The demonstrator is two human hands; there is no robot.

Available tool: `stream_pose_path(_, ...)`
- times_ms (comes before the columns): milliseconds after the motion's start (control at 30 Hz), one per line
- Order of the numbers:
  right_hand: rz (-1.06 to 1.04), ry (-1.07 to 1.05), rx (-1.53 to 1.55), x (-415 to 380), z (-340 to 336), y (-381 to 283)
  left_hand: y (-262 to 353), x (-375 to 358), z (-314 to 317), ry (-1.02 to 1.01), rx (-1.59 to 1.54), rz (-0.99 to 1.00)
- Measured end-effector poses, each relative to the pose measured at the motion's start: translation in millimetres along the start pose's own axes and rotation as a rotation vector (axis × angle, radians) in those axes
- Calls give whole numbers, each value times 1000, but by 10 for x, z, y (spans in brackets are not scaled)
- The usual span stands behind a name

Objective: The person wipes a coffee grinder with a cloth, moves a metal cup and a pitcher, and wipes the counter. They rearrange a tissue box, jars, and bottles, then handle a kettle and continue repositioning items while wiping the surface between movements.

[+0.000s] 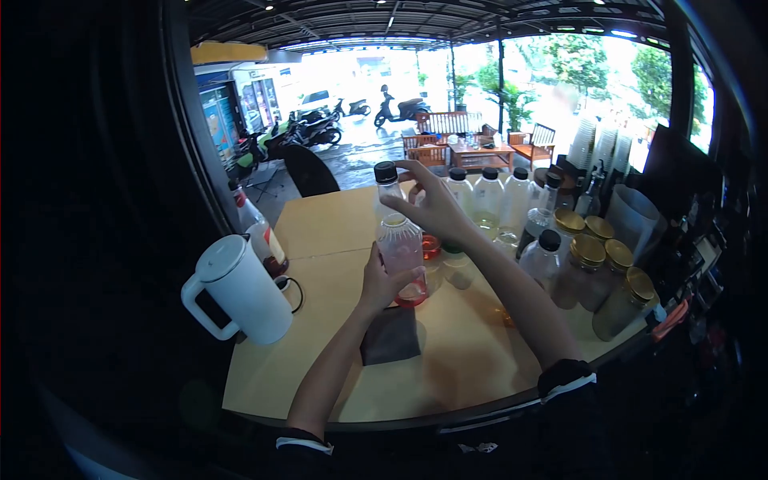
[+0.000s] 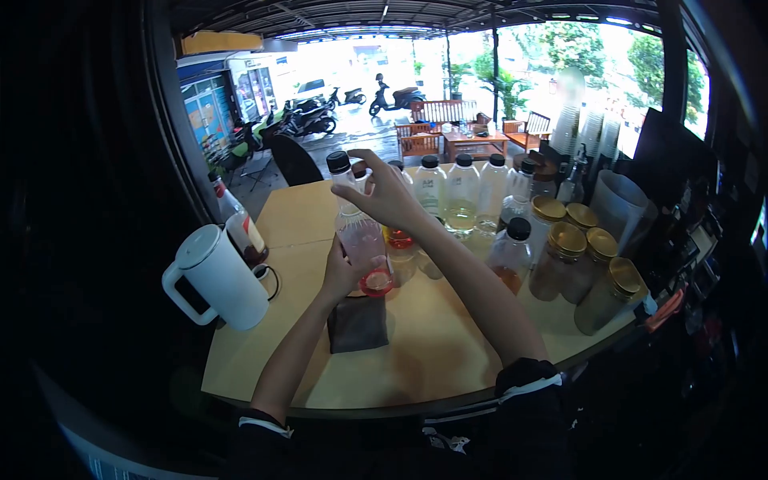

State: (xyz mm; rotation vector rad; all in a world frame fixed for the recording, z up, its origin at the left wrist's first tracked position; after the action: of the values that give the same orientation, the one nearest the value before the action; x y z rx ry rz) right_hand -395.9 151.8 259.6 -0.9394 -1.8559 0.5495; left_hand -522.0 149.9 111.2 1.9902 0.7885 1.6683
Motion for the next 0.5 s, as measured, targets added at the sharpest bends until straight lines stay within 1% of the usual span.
stream_pose_path(33,-26,-37,131,-50,62,42,13,-14,-94,12,13,-3)
stream_pose_path(67,-33,-53,140,-92,121,135,39,-40,-215,65,48,14)
stream_pose_path(133,-14,-310,78,-174,442,397,45,-103,-414,138,95,27)
stream_pose_path(200,-67,-357,104,-283,807,610,2,-139,-573,258,-57,51)
stream_pose_path(267,-117,-399,136,-400,1137,689,183,-176,-668,258,-13,31)
stream_pose_path(333,73,-371,126,-419,1442,794,225,-244,-808,258,32,8)
stream_pose_path(367,87,-390,249,-411,1570,794,227,-287,-890,237,128,24)
stream_pose_path(400,80,-408,258,-376,1675,773,215,-342,-966,215,222,38)
stream_pose_path(433,108,-401,267,-334,1765,778,101,-438,-1065,228,237,30)
stream_pose_path(500,143,-411,285,-255,1965,801,-162,-752,-1370,375,387,-118)
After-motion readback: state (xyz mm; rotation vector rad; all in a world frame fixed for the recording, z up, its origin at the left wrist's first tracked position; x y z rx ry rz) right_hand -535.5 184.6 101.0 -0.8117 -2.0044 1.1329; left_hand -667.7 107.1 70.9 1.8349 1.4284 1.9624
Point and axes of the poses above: each hand's wrist, its own x-axis towards the middle knuckle, its own z-axis out of the palm, y = z × x, the point moved 6 cm from there along x, towards the middle knuckle, and after that the axes turned 15 degrees about z, right-handed, at the moved point
